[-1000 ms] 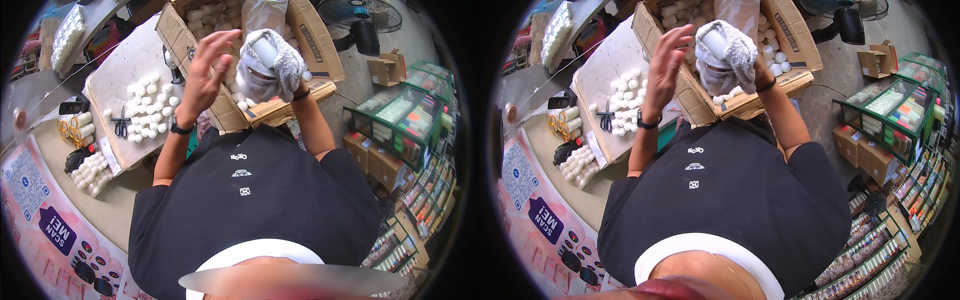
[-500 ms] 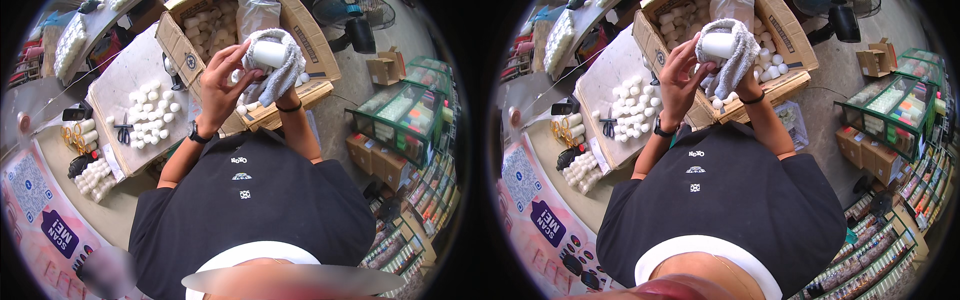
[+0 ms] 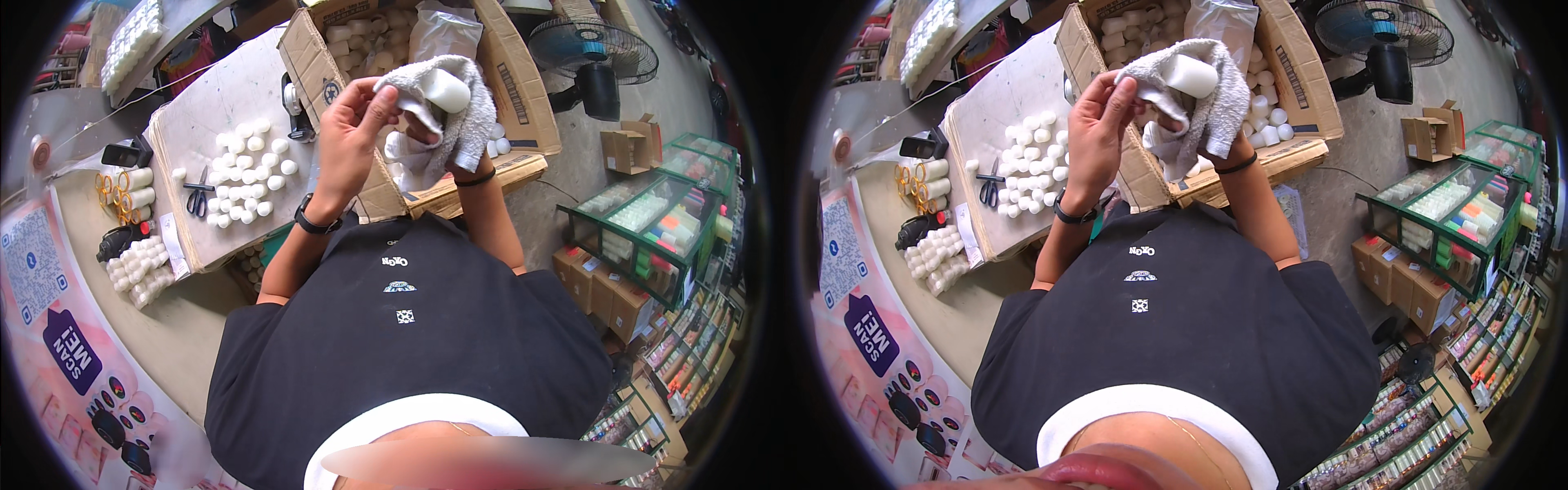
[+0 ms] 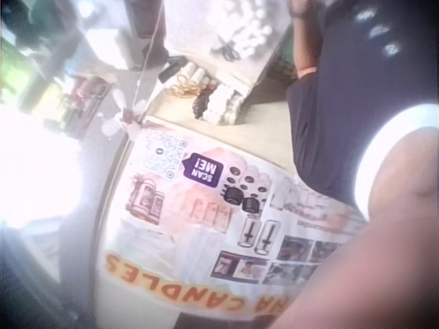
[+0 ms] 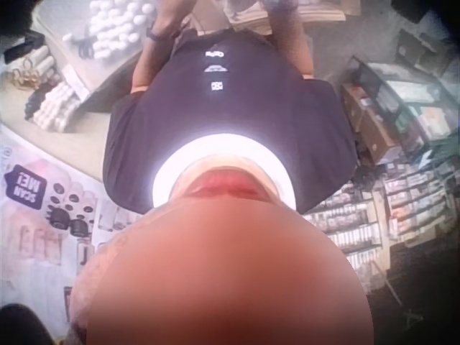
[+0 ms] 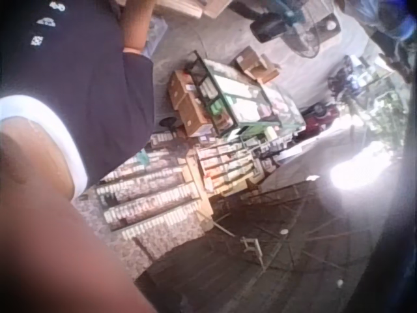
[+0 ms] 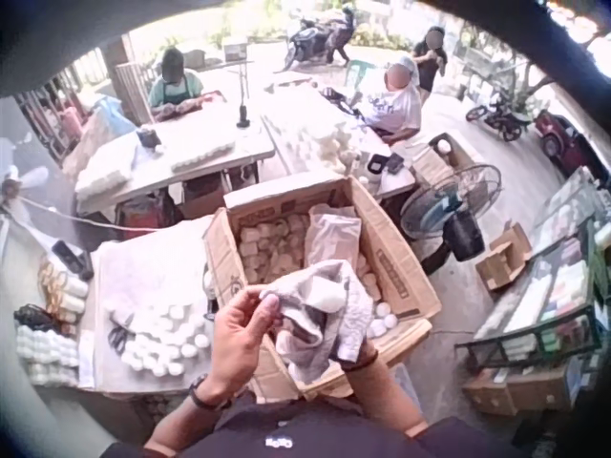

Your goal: The person wipes small white cylindrical objects, likely candles, with a white cloth. They pick up each object from a cardboard box, wipe it, and place it on a table. The process is repeated for multiple objects.

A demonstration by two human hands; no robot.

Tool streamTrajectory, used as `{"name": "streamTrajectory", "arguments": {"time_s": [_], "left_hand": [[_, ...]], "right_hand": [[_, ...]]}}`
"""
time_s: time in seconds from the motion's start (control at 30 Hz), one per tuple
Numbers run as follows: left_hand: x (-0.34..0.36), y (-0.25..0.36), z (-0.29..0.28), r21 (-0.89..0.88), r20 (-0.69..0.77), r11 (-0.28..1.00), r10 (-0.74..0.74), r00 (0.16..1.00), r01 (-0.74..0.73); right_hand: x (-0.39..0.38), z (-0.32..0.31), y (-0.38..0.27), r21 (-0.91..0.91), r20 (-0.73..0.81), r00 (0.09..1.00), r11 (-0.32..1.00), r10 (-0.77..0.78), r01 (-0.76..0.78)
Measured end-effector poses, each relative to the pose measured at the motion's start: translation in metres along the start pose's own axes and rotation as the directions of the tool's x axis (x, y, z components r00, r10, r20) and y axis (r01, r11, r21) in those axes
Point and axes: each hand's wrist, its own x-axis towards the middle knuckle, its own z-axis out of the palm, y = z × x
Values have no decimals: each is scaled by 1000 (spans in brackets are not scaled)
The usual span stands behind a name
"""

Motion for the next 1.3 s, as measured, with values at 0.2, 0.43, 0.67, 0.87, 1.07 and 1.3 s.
{"name": "streamTrajectory", "arguments": {"time_s": [0.2, 0.43, 0.67, 0.87, 1.07, 1.3], "left_hand": [[-3, 8, 2, 5, -57, 1000, 27, 998, -27], [-19, 2, 16, 546, 162, 731, 387, 908, -409], [-13, -5, 16, 179, -55, 974, 149, 987, -137], [-17, -6, 6, 194, -1, 977, 94, 996, -92], [-1, -7, 17, 591, 252, 638, 435, 864, -493], [19, -18, 21, 390, 39, 849, 372, 927, -357]], "right_hand": [[1, 35, -13, -675, -441, 881, 711, -174, -198], [-4, 38, -23, -840, -196, 973, 533, -123, -101], [-17, 6, -12, -694, -321, 899, 720, -299, -9], [-19, -8, -1, -660, -416, 796, 748, -440, 69], [-7, -10, 16, -669, -464, 748, 741, -475, 56], [-1, 19, 37, -661, -486, 718, 747, -498, 71]]}}
